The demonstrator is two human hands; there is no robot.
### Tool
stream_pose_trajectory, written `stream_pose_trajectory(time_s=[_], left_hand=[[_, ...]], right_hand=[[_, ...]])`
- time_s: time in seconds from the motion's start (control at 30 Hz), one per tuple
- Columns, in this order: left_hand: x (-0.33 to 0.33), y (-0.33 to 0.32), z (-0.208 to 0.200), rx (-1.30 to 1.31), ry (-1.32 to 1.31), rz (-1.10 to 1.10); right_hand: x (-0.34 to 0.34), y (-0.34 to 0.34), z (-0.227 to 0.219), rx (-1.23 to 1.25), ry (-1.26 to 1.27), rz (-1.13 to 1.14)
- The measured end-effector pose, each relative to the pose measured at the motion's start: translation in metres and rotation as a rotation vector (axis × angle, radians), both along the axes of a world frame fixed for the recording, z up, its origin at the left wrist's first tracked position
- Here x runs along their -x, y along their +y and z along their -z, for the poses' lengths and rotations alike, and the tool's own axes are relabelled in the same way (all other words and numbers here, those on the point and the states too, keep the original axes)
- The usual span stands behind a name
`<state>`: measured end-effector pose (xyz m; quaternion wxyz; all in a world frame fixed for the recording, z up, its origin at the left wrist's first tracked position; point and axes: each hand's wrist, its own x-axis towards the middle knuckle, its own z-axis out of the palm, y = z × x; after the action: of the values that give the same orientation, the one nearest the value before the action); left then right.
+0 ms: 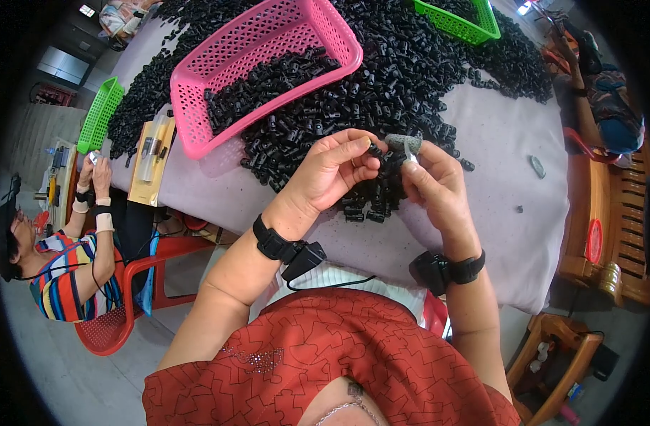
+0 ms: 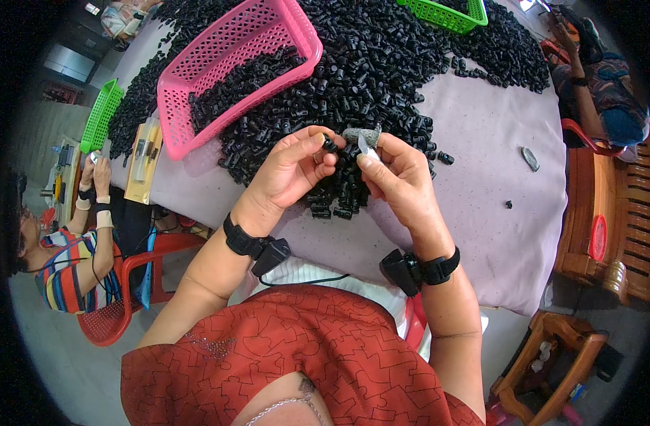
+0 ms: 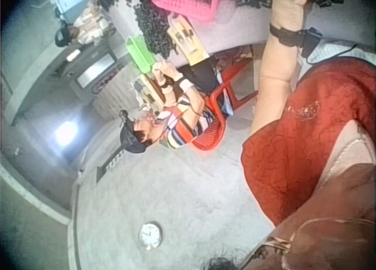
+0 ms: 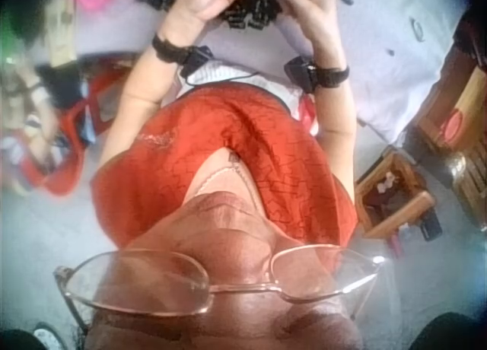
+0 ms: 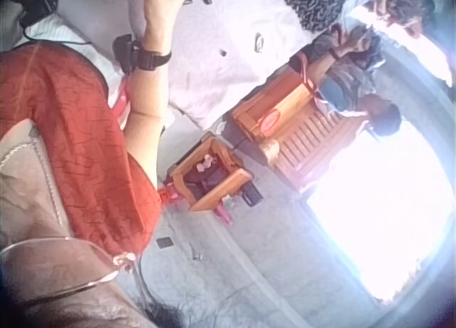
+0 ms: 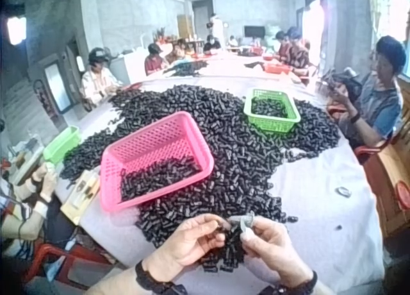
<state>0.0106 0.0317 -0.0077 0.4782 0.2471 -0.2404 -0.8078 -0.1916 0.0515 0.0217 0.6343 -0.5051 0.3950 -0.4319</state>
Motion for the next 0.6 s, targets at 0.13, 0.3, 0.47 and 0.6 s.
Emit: stream_pose_trajectory(time_s=[0.13,0.3,0.47,0.6], left_hand=[[-0.0040,-0.0006,0.0051,0.044,0.036,0.003],[-0.0055,-0.0018,0.0092,0.079,0.089,0.028],[-0.0025,0.0003,0.0029,0.017,0.033,0.011],[0.0015,0.0010,-0.0002,-0.007,-0.003,-0.034]], right_hand=[[-0.0017,0.0009,-0.0007,0.003,-0.001,0.025],[0.0007,0.0005,-0.0011,-0.018,0.016,-0.034],[-0.0031,0.0022,-0.0065,-0.033,0.040,-0.042],[-0.0039,0.0018,-0.0083,-0.022,0.015,-0.040]])
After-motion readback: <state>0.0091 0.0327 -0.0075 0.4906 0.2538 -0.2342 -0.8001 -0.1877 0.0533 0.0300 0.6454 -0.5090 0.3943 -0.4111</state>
